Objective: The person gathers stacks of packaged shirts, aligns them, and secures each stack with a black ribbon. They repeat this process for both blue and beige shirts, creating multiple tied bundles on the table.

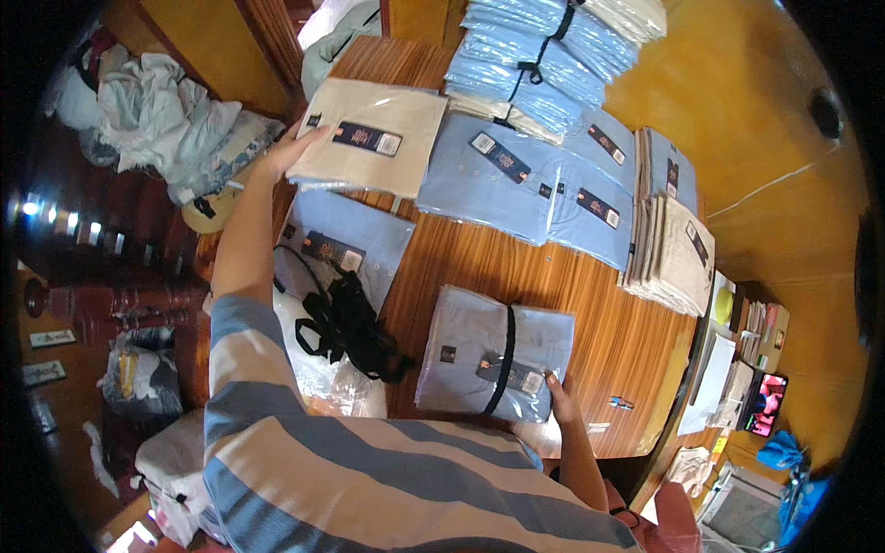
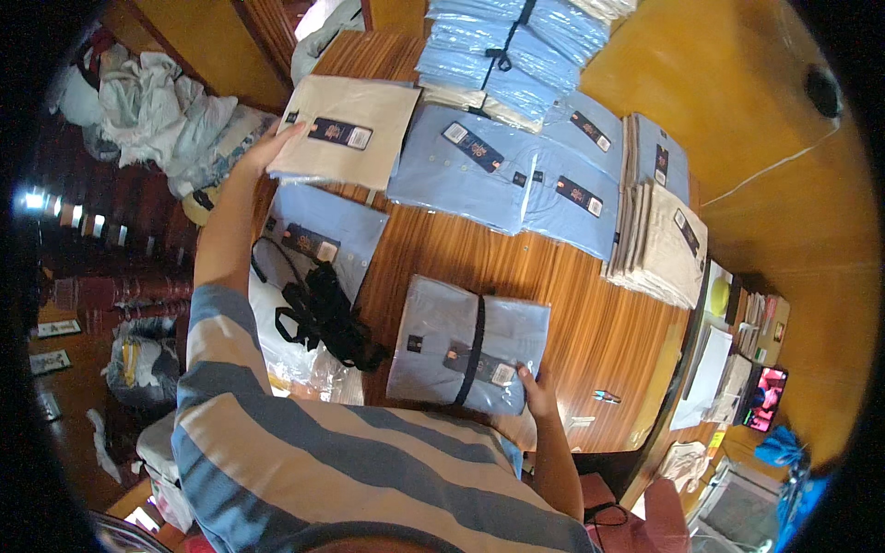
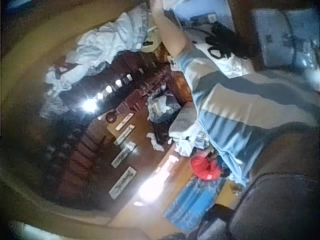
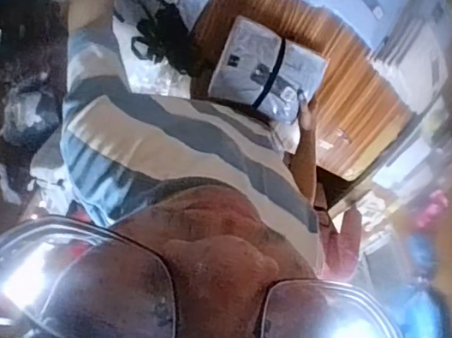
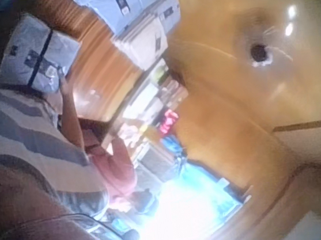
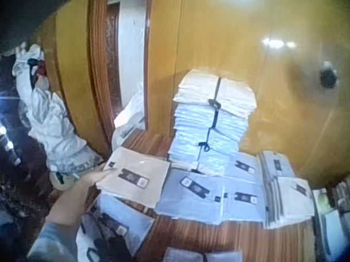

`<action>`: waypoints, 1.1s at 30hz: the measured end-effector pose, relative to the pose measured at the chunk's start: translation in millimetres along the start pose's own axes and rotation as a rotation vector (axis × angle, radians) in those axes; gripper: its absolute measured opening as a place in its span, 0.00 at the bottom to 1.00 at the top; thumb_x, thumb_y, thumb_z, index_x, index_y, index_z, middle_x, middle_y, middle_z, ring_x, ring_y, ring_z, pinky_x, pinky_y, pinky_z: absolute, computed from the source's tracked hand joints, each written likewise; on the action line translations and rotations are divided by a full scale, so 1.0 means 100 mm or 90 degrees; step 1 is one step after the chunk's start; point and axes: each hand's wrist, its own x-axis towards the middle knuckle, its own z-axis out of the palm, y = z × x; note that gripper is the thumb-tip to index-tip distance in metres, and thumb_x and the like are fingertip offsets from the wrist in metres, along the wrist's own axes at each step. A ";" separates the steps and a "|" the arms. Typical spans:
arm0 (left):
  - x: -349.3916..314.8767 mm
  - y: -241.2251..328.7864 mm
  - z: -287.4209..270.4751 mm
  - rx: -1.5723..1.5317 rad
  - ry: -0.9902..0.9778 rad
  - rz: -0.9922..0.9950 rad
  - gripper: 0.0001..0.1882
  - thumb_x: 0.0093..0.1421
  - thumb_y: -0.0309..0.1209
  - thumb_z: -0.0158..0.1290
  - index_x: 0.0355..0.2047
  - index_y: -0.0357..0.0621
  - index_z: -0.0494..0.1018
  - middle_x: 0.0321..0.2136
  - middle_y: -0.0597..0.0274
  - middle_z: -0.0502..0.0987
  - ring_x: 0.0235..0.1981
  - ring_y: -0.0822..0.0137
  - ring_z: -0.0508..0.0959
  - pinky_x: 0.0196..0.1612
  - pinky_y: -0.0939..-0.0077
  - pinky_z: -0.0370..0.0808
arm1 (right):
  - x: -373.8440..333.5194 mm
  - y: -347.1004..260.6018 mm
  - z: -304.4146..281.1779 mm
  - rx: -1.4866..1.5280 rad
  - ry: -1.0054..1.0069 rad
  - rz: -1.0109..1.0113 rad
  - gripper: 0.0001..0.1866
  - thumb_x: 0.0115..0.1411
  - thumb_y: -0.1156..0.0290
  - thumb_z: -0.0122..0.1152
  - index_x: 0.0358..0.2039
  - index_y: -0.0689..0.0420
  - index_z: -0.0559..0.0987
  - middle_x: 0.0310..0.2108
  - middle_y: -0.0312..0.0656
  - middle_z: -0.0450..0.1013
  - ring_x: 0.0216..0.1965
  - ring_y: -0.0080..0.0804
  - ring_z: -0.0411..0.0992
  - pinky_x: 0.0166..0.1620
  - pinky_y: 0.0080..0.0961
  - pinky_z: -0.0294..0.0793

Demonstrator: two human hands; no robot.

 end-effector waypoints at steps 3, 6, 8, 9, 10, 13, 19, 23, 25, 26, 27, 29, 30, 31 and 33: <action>-0.14 0.04 0.06 0.045 0.003 0.015 0.59 0.56 0.66 0.61 0.74 0.39 0.52 0.66 0.46 0.69 0.65 0.56 0.71 0.67 0.67 0.66 | -0.34 0.17 0.09 0.069 0.063 -0.007 0.38 0.64 0.50 0.66 0.63 0.68 0.68 0.57 0.47 0.74 0.57 0.37 0.72 0.62 0.34 0.67; -0.12 -0.33 -0.22 0.102 0.204 0.024 0.61 0.56 0.66 0.61 0.74 0.35 0.50 0.67 0.40 0.67 0.67 0.52 0.69 0.68 0.67 0.65 | -0.34 0.11 0.13 0.135 0.038 0.008 0.38 0.64 0.52 0.66 0.64 0.67 0.68 0.57 0.47 0.74 0.57 0.37 0.72 0.63 0.34 0.68; -0.81 0.20 0.45 0.285 0.370 0.196 0.44 0.64 0.55 0.57 0.67 0.31 0.61 0.58 0.35 0.73 0.61 0.46 0.73 0.64 0.58 0.68 | -0.46 0.14 0.18 0.188 0.092 0.028 0.37 0.64 0.54 0.67 0.64 0.67 0.68 0.57 0.47 0.74 0.57 0.37 0.72 0.63 0.35 0.68; -1.20 0.31 0.65 0.302 0.396 0.349 0.38 0.67 0.51 0.56 0.64 0.30 0.66 0.54 0.36 0.75 0.57 0.44 0.76 0.62 0.56 0.69 | -0.47 0.11 0.27 0.232 0.135 0.028 0.36 0.63 0.57 0.68 0.63 0.67 0.68 0.56 0.47 0.74 0.56 0.38 0.73 0.62 0.36 0.70; -1.69 0.42 0.97 0.227 0.326 0.421 0.27 0.69 0.45 0.55 0.57 0.33 0.72 0.49 0.42 0.78 0.52 0.45 0.78 0.58 0.54 0.72 | -0.45 0.09 0.34 0.247 0.145 -0.001 0.35 0.62 0.58 0.69 0.63 0.67 0.69 0.56 0.47 0.74 0.56 0.38 0.73 0.61 0.35 0.70; -2.84 0.37 1.72 0.220 -0.081 0.224 0.27 0.66 0.42 0.60 0.56 0.34 0.73 0.53 0.47 0.79 0.57 0.50 0.77 0.60 0.57 0.72 | -0.42 -0.11 0.63 0.267 0.171 -0.107 0.35 0.61 0.63 0.71 0.62 0.67 0.69 0.53 0.47 0.75 0.54 0.37 0.74 0.59 0.34 0.72; -3.60 -0.36 2.49 -0.094 0.005 0.115 0.47 0.59 0.48 0.67 0.68 0.31 0.59 0.61 0.37 0.70 0.63 0.45 0.70 0.68 0.55 0.64 | -0.61 -0.95 0.98 0.015 0.110 -0.256 0.33 0.52 0.71 0.79 0.54 0.67 0.70 0.44 0.45 0.79 0.45 0.31 0.77 0.52 0.31 0.76; -3.56 -0.57 2.33 -0.461 -0.100 0.078 0.46 0.58 0.43 0.68 0.68 0.32 0.59 0.60 0.43 0.72 0.62 0.49 0.73 0.67 0.58 0.65 | -0.73 -1.58 1.11 -0.075 0.044 -0.342 0.35 0.48 0.76 0.80 0.53 0.68 0.69 0.42 0.48 0.80 0.44 0.31 0.79 0.51 0.30 0.77; -3.54 -0.53 2.12 -0.524 -0.112 0.190 0.43 0.57 0.40 0.67 0.67 0.33 0.60 0.60 0.46 0.72 0.60 0.50 0.74 0.67 0.59 0.67 | -0.73 -1.94 1.15 -0.034 0.001 -0.351 0.36 0.49 0.76 0.79 0.55 0.70 0.68 0.41 0.48 0.80 0.44 0.31 0.79 0.50 0.31 0.77; -3.52 -0.51 2.05 -0.615 -0.215 0.145 0.44 0.56 0.39 0.67 0.66 0.33 0.60 0.60 0.46 0.72 0.61 0.51 0.74 0.66 0.59 0.67 | -0.77 -2.12 1.18 -0.010 0.016 -0.312 0.35 0.51 0.76 0.77 0.56 0.69 0.68 0.40 0.46 0.81 0.42 0.32 0.80 0.49 0.28 0.77; -3.52 -0.49 1.95 -0.703 -0.309 0.101 0.44 0.55 0.39 0.67 0.66 0.33 0.60 0.60 0.46 0.72 0.61 0.52 0.74 0.66 0.58 0.67 | -0.73 -2.24 1.22 0.003 -0.010 -0.292 0.35 0.53 0.72 0.76 0.58 0.68 0.68 0.42 0.47 0.81 0.45 0.33 0.79 0.51 0.28 0.76; -3.42 -0.84 1.89 -0.765 -0.315 0.103 0.40 0.58 0.42 0.63 0.66 0.37 0.64 0.58 0.48 0.74 0.60 0.53 0.74 0.66 0.55 0.68 | -0.59 -2.43 1.34 0.067 -0.129 -0.282 0.37 0.59 0.62 0.71 0.62 0.67 0.67 0.49 0.50 0.78 0.52 0.36 0.76 0.56 0.32 0.73; -3.31 -1.01 1.96 -0.790 -0.235 0.118 0.38 0.59 0.43 0.61 0.66 0.38 0.64 0.58 0.49 0.74 0.60 0.53 0.74 0.66 0.55 0.68 | -0.52 -2.54 1.43 0.106 -0.215 -0.293 0.38 0.61 0.57 0.68 0.65 0.66 0.66 0.54 0.52 0.76 0.56 0.38 0.74 0.59 0.35 0.70; -3.20 -0.97 1.95 -0.833 -0.161 0.132 0.37 0.60 0.43 0.60 0.65 0.38 0.65 0.58 0.49 0.74 0.59 0.53 0.75 0.66 0.55 0.68 | -0.51 -2.66 1.52 0.103 -0.304 -0.340 0.42 0.64 0.50 0.63 0.69 0.66 0.63 0.62 0.57 0.68 0.66 0.44 0.65 0.66 0.44 0.63; -2.97 -0.82 1.78 -0.889 -0.048 0.187 0.35 0.62 0.45 0.57 0.65 0.40 0.66 0.58 0.50 0.75 0.59 0.52 0.75 0.65 0.54 0.68 | -0.39 -2.62 1.73 0.196 -0.391 -0.376 0.41 0.65 0.51 0.62 0.70 0.62 0.62 0.67 0.56 0.64 0.72 0.50 0.58 0.70 0.49 0.59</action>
